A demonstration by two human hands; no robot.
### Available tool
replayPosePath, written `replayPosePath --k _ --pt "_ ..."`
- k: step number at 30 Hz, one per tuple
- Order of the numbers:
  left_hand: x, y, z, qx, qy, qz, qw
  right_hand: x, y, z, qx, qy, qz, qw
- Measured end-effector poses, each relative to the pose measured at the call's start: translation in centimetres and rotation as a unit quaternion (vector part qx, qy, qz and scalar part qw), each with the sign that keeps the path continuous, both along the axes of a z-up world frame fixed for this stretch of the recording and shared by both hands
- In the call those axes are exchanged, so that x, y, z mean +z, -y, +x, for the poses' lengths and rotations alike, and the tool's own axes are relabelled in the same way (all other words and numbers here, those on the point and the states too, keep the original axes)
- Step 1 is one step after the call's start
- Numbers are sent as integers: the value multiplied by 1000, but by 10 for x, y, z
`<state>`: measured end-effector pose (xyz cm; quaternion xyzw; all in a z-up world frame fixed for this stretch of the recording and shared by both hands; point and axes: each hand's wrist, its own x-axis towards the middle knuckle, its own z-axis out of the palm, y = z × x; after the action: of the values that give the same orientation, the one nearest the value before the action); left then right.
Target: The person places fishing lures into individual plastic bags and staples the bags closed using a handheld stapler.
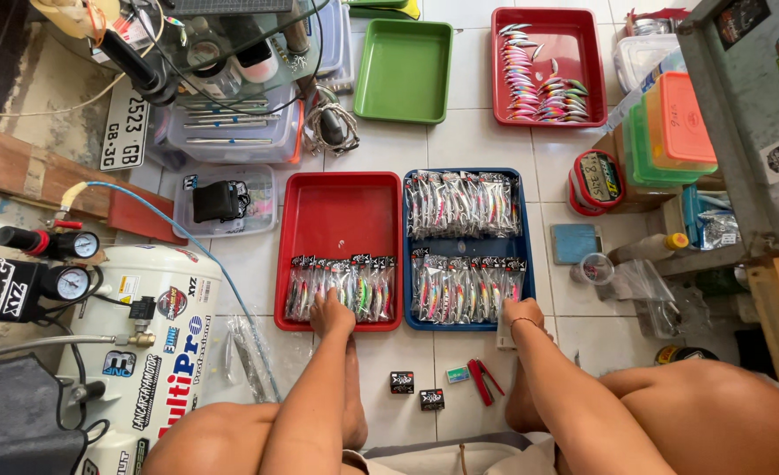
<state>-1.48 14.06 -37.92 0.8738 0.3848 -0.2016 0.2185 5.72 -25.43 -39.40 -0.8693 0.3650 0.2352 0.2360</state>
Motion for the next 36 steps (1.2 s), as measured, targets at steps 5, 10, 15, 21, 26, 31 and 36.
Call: replayPosePath --k 5,10,15,21,26,31,36 --pt "13 28 13 64 152 17 986 12 -16 -1 -47 71 79 993" --pt "99 79 67 114 283 -178 936 106 -71 17 -32 148 208 966" --pt "260 129 85 122 380 -507 764 272 -123 -11 17 226 356 907" --pt "317 148 66 126 496 -550 660 338 -96 -40 -44 179 378 907" --pt "362 145 33 84 497 -490 711 336 -39 -4 -294 171 649 680" --pt "389 145 3 55 497 -461 734 389 -47 25 -384 192 681 594" --pt "387 149 -17 48 488 -458 742 411 -60 24 -8 326 393 860"
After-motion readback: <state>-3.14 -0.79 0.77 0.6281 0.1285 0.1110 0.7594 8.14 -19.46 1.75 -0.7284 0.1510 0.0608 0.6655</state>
